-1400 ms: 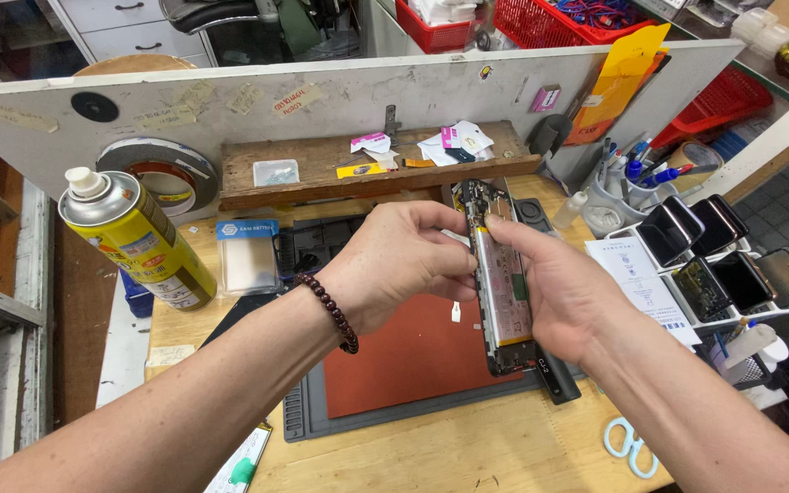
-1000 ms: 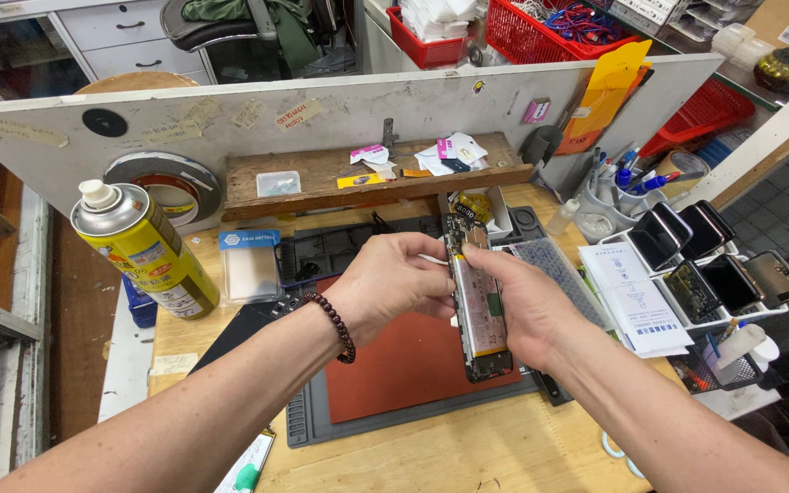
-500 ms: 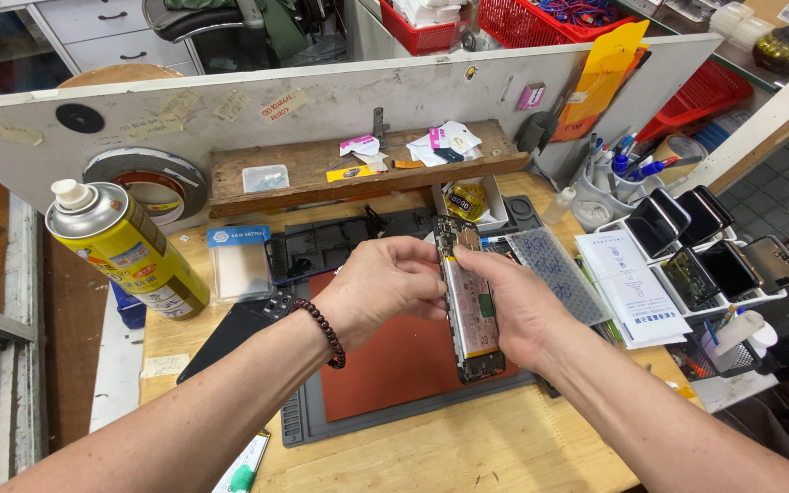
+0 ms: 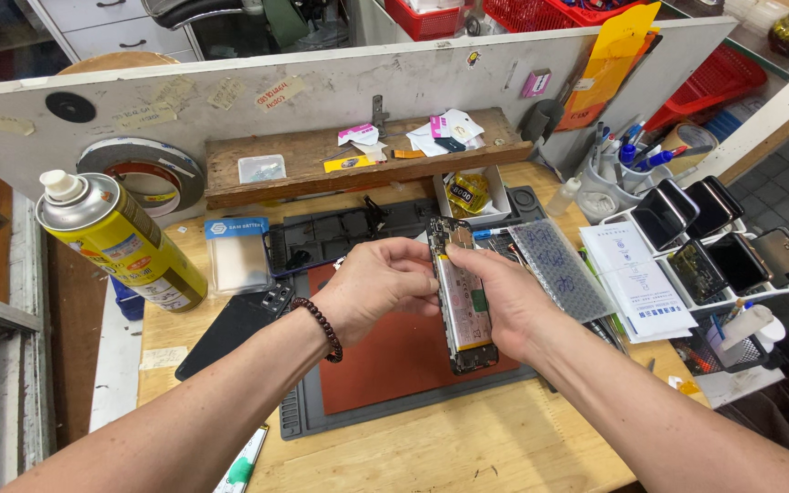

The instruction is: The person assembles a smartphone by connecting the battery, installing the motherboard, and attaching the display assembly. They handle the battery, motherboard, and display, aligning and securing each component in sequence.

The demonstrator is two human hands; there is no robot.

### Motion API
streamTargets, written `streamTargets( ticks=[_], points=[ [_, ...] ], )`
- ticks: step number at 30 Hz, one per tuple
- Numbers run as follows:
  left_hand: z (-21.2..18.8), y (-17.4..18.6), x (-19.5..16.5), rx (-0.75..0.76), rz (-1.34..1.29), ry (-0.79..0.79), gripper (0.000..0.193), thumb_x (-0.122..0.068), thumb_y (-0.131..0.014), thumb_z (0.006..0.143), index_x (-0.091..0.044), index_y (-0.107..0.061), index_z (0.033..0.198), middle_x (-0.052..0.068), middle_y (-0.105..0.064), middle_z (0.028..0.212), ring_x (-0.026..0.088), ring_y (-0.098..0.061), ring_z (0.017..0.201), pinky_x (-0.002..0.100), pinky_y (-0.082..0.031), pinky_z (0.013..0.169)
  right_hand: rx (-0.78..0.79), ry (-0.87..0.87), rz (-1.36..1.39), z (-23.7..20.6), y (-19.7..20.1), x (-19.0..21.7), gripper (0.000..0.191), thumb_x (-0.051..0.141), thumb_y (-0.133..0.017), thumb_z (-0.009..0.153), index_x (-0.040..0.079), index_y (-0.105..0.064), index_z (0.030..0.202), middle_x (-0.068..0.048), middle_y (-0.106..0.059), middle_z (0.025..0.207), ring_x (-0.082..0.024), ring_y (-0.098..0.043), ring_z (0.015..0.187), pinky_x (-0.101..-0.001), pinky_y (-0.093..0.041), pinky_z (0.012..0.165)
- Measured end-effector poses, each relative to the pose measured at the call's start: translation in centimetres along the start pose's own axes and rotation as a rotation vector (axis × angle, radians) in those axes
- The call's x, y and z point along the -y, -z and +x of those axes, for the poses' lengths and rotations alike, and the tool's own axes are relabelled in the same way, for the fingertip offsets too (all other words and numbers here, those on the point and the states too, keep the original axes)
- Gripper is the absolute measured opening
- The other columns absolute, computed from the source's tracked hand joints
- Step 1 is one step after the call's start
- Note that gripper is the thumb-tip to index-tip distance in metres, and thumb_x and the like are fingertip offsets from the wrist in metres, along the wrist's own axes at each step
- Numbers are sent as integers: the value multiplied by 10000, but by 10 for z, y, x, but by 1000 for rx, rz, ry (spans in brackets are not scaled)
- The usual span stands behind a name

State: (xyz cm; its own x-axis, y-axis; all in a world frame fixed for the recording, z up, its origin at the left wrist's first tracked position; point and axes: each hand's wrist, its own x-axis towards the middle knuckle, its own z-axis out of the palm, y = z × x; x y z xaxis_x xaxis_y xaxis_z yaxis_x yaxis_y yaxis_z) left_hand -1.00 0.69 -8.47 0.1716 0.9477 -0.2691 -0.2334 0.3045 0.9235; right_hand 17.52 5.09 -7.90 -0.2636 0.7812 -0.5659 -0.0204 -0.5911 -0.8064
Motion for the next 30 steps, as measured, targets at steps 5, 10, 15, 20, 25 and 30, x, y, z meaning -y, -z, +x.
streamTargets(
  ticks=[5,10,15,20,25,30],
  points=[
    [5,3,12,21,-32,-18,326,16,-720,853,40,-676,1176,115,-759,1002,169,-742,804,295,-646,712,25,9,16,9,2,-8,297,360,-750,837,148,-669,1028,-6,-681,911,-141,-655,790,-354,-546,692],
    [5,2,16,6,-41,-2,363,22,-723,845,34,-674,1205,125,-765,996,174,-744,805,295,-643,706,-1,-6,2,10,6,-13,311,364,-755,834,132,-667,1022,-6,-673,901,-143,-651,783,-357,-542,687],
    [2,1,15,5,-36,15,371,20,-721,846,25,-668,1214,123,-768,996,171,-746,815,289,-648,720,-7,6,1,7,6,-13,318,363,-760,837,121,-661,1018,-15,-670,899,-151,-651,780,-359,-545,687],
    [5,2,15,10,-36,10,352,21,-716,853,32,-667,1201,112,-767,1010,173,-744,819,291,-649,722,-15,-3,-19,7,4,-11,317,370,-746,836,131,-658,1025,-11,-660,916,-146,-645,808,-360,-543,706],
    [6,4,21,17,-51,16,354,17,-717,858,25,-668,1209,126,-762,998,175,-748,828,295,-649,719,-39,3,-39,10,4,-14,327,370,-753,833,123,-657,1025,-9,-651,929,-138,-640,835,-363,-539,724],
    [6,6,25,19,-57,11,358,18,-721,856,25,-669,1210,100,-764,1000,171,-746,825,296,-647,714,-27,-7,-37,15,7,-20,327,383,-760,834,125,-641,995,-4,-645,901,-144,-624,818,-363,-528,716]
  ],
)
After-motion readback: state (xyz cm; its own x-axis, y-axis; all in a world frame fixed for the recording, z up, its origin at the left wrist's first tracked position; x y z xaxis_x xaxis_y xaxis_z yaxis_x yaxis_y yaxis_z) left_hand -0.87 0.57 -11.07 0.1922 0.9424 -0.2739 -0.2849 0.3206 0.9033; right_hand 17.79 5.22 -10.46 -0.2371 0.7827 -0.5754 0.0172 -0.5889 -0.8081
